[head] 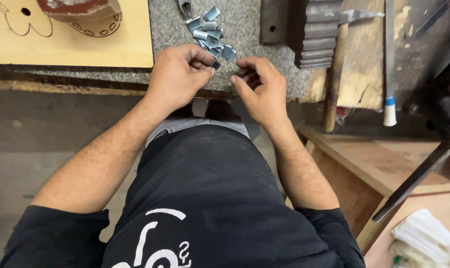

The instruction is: The person uses a hacksaw to cut small metal pieces, then files their edges on a workbench. They place the pieces on an anvil and tap them with a hammer to shape them. The finished pieces are set aside on the workbench.

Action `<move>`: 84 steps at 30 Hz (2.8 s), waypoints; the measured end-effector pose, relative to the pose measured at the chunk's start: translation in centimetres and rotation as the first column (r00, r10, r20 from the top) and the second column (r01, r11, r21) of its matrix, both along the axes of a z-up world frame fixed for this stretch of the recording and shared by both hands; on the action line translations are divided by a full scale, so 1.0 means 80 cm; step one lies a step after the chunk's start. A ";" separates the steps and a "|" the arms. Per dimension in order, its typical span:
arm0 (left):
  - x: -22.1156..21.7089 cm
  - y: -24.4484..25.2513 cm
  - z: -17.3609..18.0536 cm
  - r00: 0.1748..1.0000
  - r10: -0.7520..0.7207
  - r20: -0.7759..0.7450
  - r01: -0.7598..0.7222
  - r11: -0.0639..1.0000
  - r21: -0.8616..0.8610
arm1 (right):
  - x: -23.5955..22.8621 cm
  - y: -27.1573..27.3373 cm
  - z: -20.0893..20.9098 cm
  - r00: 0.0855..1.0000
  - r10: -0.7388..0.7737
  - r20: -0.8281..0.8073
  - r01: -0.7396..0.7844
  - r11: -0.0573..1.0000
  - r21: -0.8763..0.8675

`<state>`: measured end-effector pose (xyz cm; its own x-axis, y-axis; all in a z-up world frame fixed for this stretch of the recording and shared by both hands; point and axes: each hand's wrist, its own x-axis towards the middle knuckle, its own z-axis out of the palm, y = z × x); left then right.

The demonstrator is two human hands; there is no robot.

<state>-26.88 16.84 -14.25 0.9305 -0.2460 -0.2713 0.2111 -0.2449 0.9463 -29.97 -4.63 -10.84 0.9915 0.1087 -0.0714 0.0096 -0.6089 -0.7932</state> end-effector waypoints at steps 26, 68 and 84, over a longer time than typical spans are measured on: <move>-0.083 -0.127 0.038 0.970 -0.170 -0.173 0.132 0.969 -0.211 | -0.104 -0.181 0.016 0.978 -0.155 -0.142 0.187 0.951 0.247; -0.181 -0.551 -0.156 0.805 0.217 -0.553 -0.492 0.765 -0.416 | -0.297 -0.535 -0.118 0.925 -0.316 -0.213 0.299 0.948 -0.108; -0.174 -0.589 -0.141 0.768 0.377 -0.518 -0.583 0.747 -0.320 | -0.304 -0.541 -0.129 1.000 -0.023 -0.009 0.023 0.999 0.031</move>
